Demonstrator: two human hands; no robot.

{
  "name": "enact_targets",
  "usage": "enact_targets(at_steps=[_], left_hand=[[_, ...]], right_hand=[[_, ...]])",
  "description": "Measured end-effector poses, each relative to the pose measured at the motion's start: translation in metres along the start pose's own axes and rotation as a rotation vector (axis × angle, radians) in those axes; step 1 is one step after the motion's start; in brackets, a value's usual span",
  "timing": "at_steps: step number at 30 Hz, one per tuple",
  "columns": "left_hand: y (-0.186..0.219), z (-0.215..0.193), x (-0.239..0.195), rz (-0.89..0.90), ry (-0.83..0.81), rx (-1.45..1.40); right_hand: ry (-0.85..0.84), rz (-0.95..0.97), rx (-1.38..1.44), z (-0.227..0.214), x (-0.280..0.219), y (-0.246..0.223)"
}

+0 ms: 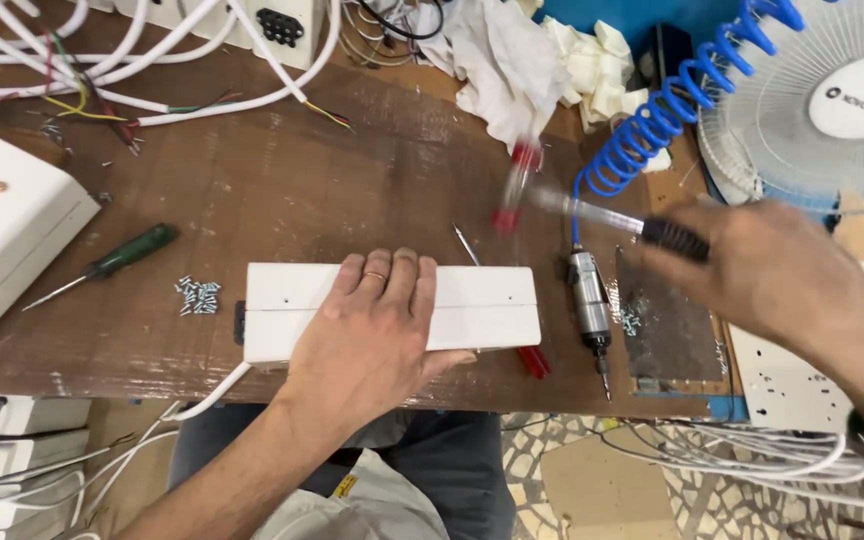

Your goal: The person uses a screwdriver to pry open a white plastic electrical enclosure, then uses a rubber mallet to tap the casing closed. They then use a pneumatic screwdriver to drive screws into the enclosure, repeating the process on multiple units.

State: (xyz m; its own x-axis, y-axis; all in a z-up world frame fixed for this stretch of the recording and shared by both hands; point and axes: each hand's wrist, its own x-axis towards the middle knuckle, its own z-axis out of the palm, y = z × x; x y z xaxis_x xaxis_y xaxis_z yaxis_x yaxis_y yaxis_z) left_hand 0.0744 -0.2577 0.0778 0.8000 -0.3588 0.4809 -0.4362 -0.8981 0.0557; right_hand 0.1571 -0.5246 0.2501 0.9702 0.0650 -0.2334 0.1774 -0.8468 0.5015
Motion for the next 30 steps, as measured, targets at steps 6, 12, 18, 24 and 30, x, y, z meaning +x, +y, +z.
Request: enact_targets(at_steps=[6,12,18,24,30], left_hand=[[0.004,0.013,0.001,0.008,-0.039,-0.119],[0.007,0.005,-0.002,-0.02,0.171,-0.097],[0.01,0.017,-0.001,-0.032,0.109,-0.106],[0.01,0.018,0.0,-0.035,0.105,-0.152],[0.004,0.008,-0.004,0.0,0.024,-0.104]], right_hand=[[0.296,-0.106,0.428,0.026,0.007,0.007],[0.143,-0.287,0.602,-0.036,-0.001,-0.075],[-0.141,-0.301,0.168,-0.065,-0.006,-0.121],[-0.09,-0.363,0.194,-0.05,-0.005,-0.115],[0.567,-0.398,0.838,-0.015,-0.036,-0.073]])
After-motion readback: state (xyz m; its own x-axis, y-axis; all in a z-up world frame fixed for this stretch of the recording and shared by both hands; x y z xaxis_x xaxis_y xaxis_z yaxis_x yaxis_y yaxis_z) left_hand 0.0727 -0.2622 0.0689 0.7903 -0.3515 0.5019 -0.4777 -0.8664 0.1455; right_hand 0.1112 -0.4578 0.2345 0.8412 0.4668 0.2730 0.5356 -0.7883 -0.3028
